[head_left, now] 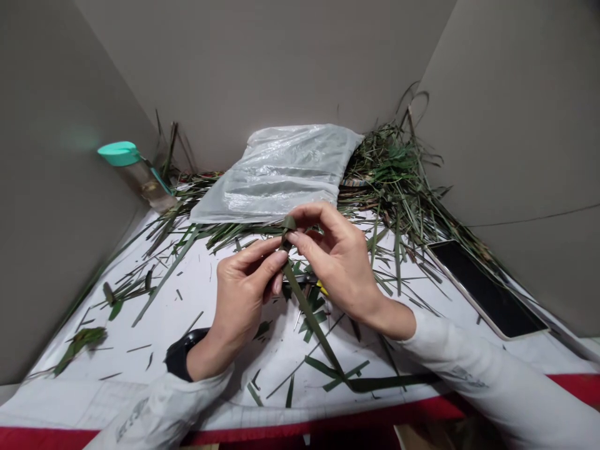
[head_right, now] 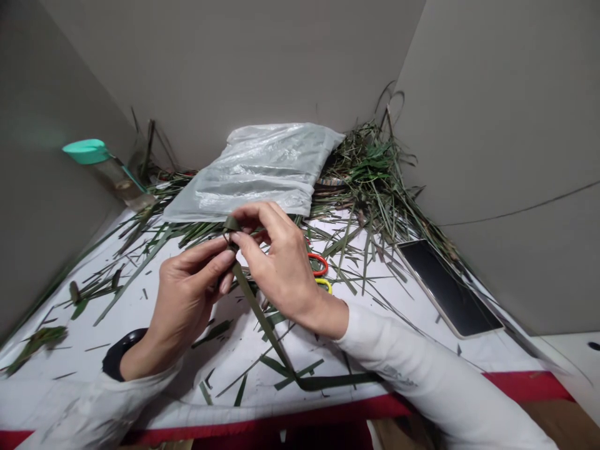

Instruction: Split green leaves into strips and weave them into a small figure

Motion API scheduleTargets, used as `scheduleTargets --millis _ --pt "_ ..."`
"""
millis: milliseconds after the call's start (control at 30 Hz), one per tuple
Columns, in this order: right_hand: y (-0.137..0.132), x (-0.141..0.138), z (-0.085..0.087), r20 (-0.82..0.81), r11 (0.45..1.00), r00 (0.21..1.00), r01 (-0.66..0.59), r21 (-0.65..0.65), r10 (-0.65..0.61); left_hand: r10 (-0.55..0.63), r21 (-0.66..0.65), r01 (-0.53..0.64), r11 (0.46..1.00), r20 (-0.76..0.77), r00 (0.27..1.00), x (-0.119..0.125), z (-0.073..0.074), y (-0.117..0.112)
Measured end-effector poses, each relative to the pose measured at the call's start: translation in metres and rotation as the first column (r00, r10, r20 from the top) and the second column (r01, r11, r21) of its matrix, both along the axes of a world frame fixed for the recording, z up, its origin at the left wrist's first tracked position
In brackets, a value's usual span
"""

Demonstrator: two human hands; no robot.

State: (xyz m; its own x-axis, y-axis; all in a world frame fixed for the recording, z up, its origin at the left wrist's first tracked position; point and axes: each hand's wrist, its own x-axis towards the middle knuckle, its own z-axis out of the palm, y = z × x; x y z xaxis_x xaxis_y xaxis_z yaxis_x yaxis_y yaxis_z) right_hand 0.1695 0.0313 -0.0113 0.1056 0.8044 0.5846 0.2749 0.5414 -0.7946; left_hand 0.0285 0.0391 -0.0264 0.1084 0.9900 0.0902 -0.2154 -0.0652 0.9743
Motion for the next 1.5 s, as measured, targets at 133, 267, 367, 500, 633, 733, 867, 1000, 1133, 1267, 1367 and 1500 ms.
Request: scheduleTargets --millis 133,267,367,500,633,733,867,1000,1133,1267,1367,1500 --pt "-0.001 0.0 -0.002 0.143 0.982 0.988 0.04 0.186 -0.067 -0.006 -0.006 0.006 1.0 0.005 1.0 0.0 0.001 0.0" --pt "-0.002 0.001 -0.003 0.267 0.942 0.955 0.033 0.334 -0.128 -0.012 -0.007 0.012 1.0 0.028 1.0 -0.001 0.003 0.0" --pt "-0.003 0.001 -0.003 0.252 0.947 0.96 0.034 0.321 -0.12 -0.013 -0.006 0.013 1.0 0.035 0.999 0.0 0.004 0.0" --pt "-0.003 0.001 -0.003 0.156 0.98 0.987 0.018 0.196 -0.049 -0.012 0.002 0.012 1.0 0.02 1.0 0.0 0.005 0.0" --pt "-0.003 0.001 -0.002 0.111 0.991 0.993 0.019 0.136 -0.034 -0.03 0.013 0.03 0.999 -0.013 0.999 0.0 0.004 -0.001" --pt "-0.003 0.001 -0.001 0.134 0.988 0.988 0.054 0.143 -0.073 -0.035 0.012 0.036 0.999 -0.031 0.999 0.001 0.002 -0.001" --pt "-0.003 0.001 -0.002 0.246 0.953 0.957 0.077 0.292 -0.153 -0.047 0.022 0.047 0.999 -0.033 0.998 0.0 0.001 -0.002" --pt "-0.002 0.002 -0.007 0.366 0.918 0.911 0.034 0.394 -0.19 -0.033 0.054 0.032 0.998 0.015 0.999 -0.002 0.003 0.0" --pt "-0.002 0.001 -0.011 0.344 0.93 0.934 -0.036 0.367 -0.1 -0.01 0.127 0.0 0.992 0.076 0.997 -0.003 0.008 0.002" --pt "-0.004 -0.001 -0.01 0.186 0.978 0.982 -0.021 0.206 -0.018 0.021 0.165 -0.032 0.986 0.068 0.997 -0.005 0.011 0.0" --pt "-0.007 -0.001 -0.006 0.147 0.996 0.989 -0.042 0.078 0.03 0.074 0.213 -0.084 0.974 0.052 0.996 -0.006 0.013 0.0" --pt "-0.011 0.001 0.001 0.22 0.995 0.97 -0.1 -0.013 0.101 0.151 0.269 -0.16 0.95 0.052 0.987 -0.01 0.015 0.004"
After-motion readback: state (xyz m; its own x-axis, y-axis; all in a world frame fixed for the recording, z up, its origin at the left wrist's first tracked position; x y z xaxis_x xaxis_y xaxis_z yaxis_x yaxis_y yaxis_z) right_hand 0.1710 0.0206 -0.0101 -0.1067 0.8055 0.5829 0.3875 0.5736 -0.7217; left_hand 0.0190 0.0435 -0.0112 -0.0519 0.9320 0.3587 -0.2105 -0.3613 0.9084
